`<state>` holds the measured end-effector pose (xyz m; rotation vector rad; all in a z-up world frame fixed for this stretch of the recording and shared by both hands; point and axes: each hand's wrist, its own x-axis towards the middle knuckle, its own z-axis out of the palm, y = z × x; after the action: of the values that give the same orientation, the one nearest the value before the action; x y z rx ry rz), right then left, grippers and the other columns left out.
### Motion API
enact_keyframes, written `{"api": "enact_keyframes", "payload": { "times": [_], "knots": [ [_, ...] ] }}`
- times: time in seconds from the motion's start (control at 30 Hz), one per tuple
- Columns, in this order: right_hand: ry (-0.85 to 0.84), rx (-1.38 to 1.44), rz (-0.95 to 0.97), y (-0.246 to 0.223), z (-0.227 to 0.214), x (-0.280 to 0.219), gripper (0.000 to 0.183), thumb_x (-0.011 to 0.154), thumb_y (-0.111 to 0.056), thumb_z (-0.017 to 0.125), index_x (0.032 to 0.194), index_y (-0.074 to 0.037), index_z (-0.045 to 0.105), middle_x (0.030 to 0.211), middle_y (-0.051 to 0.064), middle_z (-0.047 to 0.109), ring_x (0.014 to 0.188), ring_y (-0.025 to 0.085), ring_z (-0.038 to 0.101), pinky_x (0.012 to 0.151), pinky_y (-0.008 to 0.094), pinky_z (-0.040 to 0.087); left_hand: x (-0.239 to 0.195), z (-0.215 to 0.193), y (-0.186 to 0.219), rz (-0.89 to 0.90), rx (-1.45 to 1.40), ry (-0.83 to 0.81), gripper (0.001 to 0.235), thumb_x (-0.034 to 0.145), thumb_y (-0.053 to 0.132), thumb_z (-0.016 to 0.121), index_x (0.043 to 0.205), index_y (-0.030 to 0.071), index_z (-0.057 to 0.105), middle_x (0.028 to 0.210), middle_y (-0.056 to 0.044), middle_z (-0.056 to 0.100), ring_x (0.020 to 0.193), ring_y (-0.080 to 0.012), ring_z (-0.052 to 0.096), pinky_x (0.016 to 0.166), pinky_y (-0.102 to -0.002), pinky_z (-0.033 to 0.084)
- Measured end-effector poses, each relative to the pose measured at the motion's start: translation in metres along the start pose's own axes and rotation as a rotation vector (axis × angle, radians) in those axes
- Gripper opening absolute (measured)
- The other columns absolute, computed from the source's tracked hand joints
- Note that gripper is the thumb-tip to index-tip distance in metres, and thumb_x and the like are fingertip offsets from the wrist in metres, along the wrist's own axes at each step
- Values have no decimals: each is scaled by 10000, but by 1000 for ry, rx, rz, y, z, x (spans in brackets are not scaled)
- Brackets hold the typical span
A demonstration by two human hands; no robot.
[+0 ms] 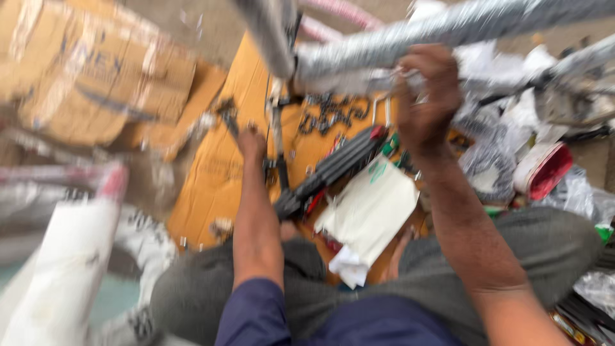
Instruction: The person assembles a bicycle by attaching the crankset to the frame and installing the seat post. They use a wrench to tighten bolts and adjust components, working on a cardboard-covered floor with tools and parts laid out.
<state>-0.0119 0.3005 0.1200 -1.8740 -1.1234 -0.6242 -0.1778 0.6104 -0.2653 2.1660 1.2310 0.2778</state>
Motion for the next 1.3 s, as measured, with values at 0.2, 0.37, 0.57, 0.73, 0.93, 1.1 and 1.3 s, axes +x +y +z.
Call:
{"api": "enact_keyframes", "payload": {
  "times": [0.2, 0.37, 0.57, 0.73, 0.93, 1.1, 1.3],
  "knots": [
    [-319, -468, -176, -10, 53, 37, 419, 944, -273, 778, 1300, -87, 658, 1338, 110, 599, 1348, 319, 500, 1166, 665, 170, -2, 29, -2, -190, -291, -164, 459, 887, 188, 673, 1308, 10, 653, 1286, -198, 687, 1199, -326, 646, 1022, -411, 488],
    [-360, -519, -133, 1, 73, 30, 395, 999, -321, 764, 1310, -102, 655, 1296, 93, 578, 1320, 297, 476, 1173, 648, 180, 6, 34, 2, -256, -386, -210, 412, 929, 170, 666, 1300, -9, 664, 1220, -204, 717, 1103, -306, 692, 949, -399, 529],
    [-345, -532, -139, -2, 80, 28, 364, 1019, -331, 716, 1291, -93, 673, 1279, 89, 577, 1312, 296, 477, 1163, 647, 172, -25, 46, -6, -211, -632, 60, 301, 933, 133, 649, 1177, -16, 743, 1056, -166, 784, 918, -258, 725, 828, -366, 554],
    [-205, -513, -168, -8, 90, 22, 276, 993, -312, 677, 1165, -95, 668, 1329, 118, 619, 1297, 305, 531, 1158, 646, 205, -47, 21, 6, -172, -482, 209, 202, 926, 71, 654, 1084, -31, 729, 974, -144, 736, 864, -232, 678, 789, -352, 521],
    [-675, 292, 383, -53, 177, -118, 158, 895, -173, 680, 895, -16, 659, 835, 142, 665, 805, 276, 657, 758, 418, 533, -77, -1, 17, -268, -747, 116, 146, 870, -1, 579, 992, -8, 658, 888, -74, 696, 804, -194, 663, 738, -358, 527],
    [-838, 479, 1085, -35, 295, -194, 620, 964, -298, 734, 1412, 6, 433, 1051, -14, 662, 858, 137, 627, 677, 345, 603, -87, 5, 10, -317, -799, 86, 97, 909, 17, 611, 937, -30, 690, 829, -84, 674, 736, -180, 593, 657, -363, 490],
    [-626, 805, 1405, -21, 353, -202, 422, 967, -169, 654, 1348, 11, 616, 862, 109, 719, 617, 161, 599, 545, 330, 486, -92, 7, 5, -217, -975, 95, 214, 828, 19, 661, 1029, -2, 735, 926, -79, 755, 792, -162, 689, 679, -323, 549]
  ]
}}
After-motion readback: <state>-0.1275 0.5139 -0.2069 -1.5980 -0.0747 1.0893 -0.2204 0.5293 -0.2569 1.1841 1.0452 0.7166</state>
